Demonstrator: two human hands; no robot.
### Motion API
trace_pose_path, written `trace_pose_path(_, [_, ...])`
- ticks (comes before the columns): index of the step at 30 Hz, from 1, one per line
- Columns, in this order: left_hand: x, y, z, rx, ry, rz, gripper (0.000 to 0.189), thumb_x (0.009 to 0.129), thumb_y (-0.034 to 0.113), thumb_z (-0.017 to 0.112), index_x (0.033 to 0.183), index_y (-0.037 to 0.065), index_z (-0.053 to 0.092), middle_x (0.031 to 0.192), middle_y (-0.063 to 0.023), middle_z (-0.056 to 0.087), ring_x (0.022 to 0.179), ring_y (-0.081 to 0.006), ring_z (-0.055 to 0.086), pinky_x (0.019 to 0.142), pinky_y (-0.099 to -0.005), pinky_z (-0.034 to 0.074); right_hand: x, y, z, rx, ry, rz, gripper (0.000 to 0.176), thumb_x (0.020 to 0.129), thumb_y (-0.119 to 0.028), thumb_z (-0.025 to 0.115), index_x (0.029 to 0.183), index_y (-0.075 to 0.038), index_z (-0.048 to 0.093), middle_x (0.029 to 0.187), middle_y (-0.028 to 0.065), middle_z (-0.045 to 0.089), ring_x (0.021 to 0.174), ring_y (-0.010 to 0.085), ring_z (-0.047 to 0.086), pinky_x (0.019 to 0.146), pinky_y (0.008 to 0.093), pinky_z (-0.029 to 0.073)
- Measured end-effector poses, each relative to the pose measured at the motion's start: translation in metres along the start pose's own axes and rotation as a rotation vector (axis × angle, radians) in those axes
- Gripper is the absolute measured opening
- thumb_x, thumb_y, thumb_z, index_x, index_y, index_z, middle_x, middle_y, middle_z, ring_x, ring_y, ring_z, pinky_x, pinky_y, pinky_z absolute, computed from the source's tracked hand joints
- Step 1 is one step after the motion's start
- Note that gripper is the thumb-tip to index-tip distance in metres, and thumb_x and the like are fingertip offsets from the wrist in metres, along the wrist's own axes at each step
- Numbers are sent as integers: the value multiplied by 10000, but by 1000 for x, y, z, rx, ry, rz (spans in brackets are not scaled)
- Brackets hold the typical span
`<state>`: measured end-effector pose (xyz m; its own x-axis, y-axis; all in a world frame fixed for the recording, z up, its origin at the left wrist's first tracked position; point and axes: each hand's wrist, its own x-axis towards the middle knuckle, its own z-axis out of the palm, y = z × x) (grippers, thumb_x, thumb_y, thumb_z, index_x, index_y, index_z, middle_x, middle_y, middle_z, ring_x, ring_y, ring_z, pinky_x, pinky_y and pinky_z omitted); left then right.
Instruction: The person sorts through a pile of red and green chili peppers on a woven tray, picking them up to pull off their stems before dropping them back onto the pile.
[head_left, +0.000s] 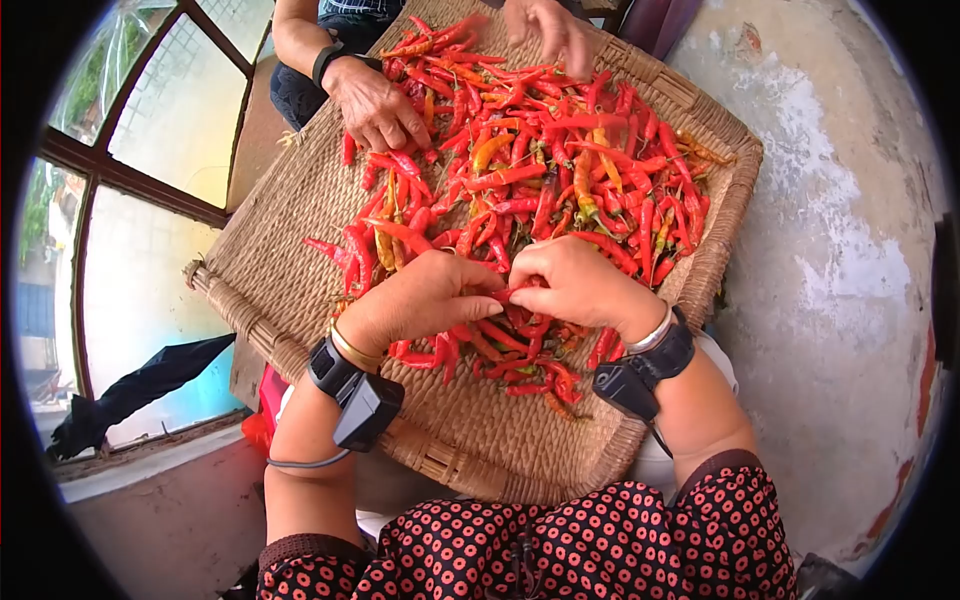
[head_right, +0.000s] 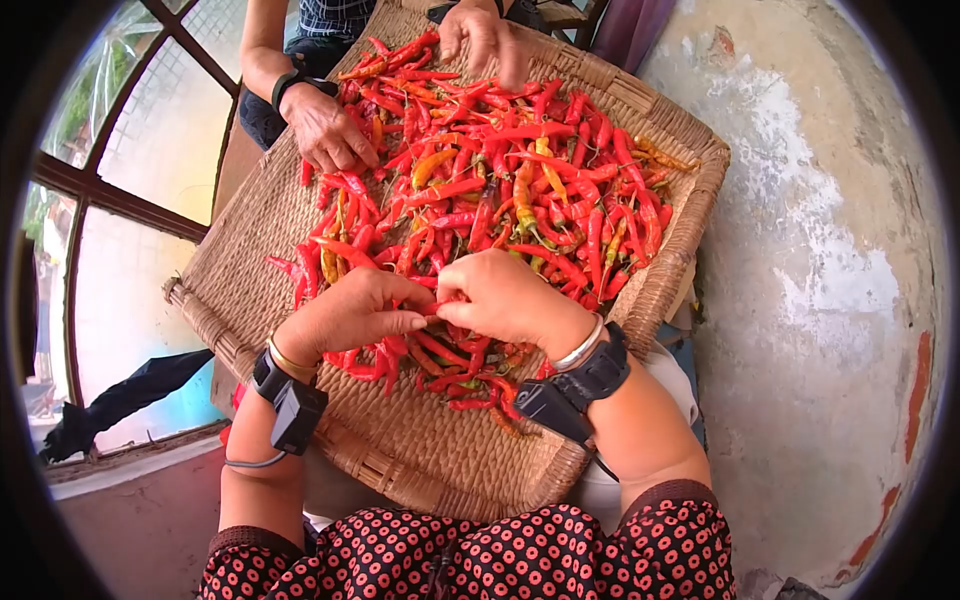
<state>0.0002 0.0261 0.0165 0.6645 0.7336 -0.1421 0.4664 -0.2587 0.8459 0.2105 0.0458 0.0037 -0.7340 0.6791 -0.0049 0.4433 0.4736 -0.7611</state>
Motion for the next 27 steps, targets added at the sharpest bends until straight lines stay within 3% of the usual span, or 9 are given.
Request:
trace_pose_path(2, [0,2,0,-51,-52,-52,209,804,151,606,946,-2,617,706,-131,616,669,-194,612,641,-299,476,-1,-6,-7,174,0,83,144,729,-154,622,774,-17,619,700,86,605,656,207,594,612,343,460])
trace_pose_path(4, [-1,1,0,-55,-49,-79,203,831,172,596,926,-5,617,671,-92,612,638,-145,599,604,-280,471,-2,-15,-13,436,-8,226,127,797,-131,622,835,-9,618,680,21,582,593,78,533,563,256,443])
trace_pose_path(7, [-5,12,-10,-331,-82,-320,166,877,165,560,896,10,613,683,-17,624,590,-50,549,529,-204,438,-1,-12,-12,820,141,342,162,834,-147,602,916,-8,598,719,2,581,577,64,524,529,211,431])
trace_pose_path(11, [-12,8,-25,-389,-19,-310,188,902,193,528,872,29,614,666,-2,622,515,-20,501,457,-167,384,0,-2,-13,833,410,313,222,864,-161,574,1027,-13,551,750,-4,568,563,51,508,499,184,419])
trace_pose_path(17, [-21,6,-38,-547,187,-312,203,912,217,505,874,48,610,670,14,608,539,-28,529,430,-166,370,3,-5,-2,836,371,314,259,867,-157,562,1061,13,540,729,-12,535,566,52,510,509,192,427])
trace_pose_path(21, [-20,0,-48,-596,443,-180,234,921,239,490,949,53,628,673,-1,609,477,-22,446,436,-154,340,3,-4,-3,755,331,323,264,868,-141,551,1079,16,533,753,-3,541,587,52,510,544,192,435])
trace_pose_path(23, [-15,-9,-54,-605,481,-148,290,927,237,476,1134,51,556,720,-25,621,466,-26,415,438,-158,326,3,-6,-3,748,306,338,261,874,-121,537,1094,20,519,779,5,547,605,56,505,574,193,443])
trace_pose_path(25, [-7,-18,-54,-1110,860,61,401,932,224,463,1291,55,408,820,-45,628,495,-31,432,438,-163,320,3,-7,-1,727,302,349,248,869,-114,541,1079,17,529,777,2,549,607,53,501,576,189,441])
trace_pose_path(27, [-10,-22,-55,-1053,818,14,520,920,227,485,1368,65,276,919,-63,621,532,-42,451,460,-175,341,4,-5,4,701,280,352,240,865,-109,545,1070,15,535,771,0,549,609,51,501,574,190,441])
